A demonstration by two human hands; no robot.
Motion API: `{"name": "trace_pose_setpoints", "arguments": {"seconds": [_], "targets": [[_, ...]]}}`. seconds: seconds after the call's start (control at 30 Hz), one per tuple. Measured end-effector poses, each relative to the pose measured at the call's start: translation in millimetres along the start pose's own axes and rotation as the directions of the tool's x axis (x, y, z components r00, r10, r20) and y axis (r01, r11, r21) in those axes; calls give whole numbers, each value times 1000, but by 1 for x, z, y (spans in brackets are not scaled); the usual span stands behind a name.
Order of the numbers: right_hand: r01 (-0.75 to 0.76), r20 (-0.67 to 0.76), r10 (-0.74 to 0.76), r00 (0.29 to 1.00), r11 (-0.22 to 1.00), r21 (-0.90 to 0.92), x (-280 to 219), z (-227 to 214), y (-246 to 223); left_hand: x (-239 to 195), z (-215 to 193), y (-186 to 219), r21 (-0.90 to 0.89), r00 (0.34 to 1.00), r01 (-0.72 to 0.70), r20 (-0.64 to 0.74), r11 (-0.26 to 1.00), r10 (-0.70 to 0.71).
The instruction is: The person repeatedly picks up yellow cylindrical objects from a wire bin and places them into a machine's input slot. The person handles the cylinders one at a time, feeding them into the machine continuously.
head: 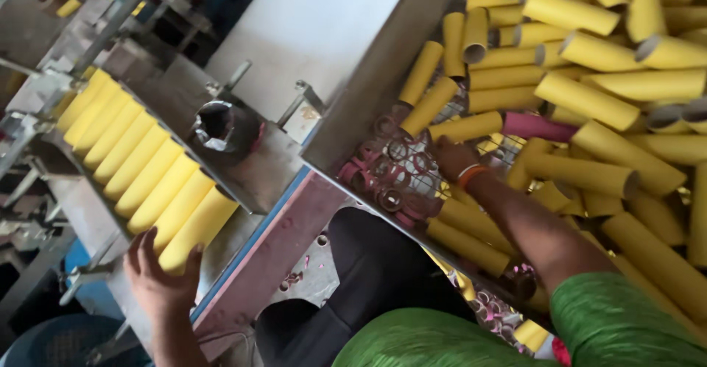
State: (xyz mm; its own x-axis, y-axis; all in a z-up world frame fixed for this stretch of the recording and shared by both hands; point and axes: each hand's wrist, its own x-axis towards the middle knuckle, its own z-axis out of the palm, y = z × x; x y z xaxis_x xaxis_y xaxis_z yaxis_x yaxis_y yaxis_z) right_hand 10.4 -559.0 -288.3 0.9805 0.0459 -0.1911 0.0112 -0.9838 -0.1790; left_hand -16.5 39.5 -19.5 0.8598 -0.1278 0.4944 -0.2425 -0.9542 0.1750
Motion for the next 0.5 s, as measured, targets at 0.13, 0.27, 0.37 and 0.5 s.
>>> {"name": "trace_pose_setpoints", "arguments": {"seconds": [0.13, 0.27, 0.37, 0.5], "targets": [[83, 44, -82, 996, 996, -39, 27, 9, -29, 3, -2, 6, -12, 1000, -19, 21, 1000, 19], [-58, 116, 96, 989, 954, -294, 45, -15, -11, 4, -5, 9, -58, 1000, -5, 7, 998, 6], [-110, -20, 114, 993, 868, -485, 38, -39, 19, 3, -7, 9, -105, 1000, 3, -9, 994, -4], [-310, -210, 439, 874, 835, 454, 27, -120, 77, 2, -3, 12, -209, 995, 93, -19, 973, -99]]}}
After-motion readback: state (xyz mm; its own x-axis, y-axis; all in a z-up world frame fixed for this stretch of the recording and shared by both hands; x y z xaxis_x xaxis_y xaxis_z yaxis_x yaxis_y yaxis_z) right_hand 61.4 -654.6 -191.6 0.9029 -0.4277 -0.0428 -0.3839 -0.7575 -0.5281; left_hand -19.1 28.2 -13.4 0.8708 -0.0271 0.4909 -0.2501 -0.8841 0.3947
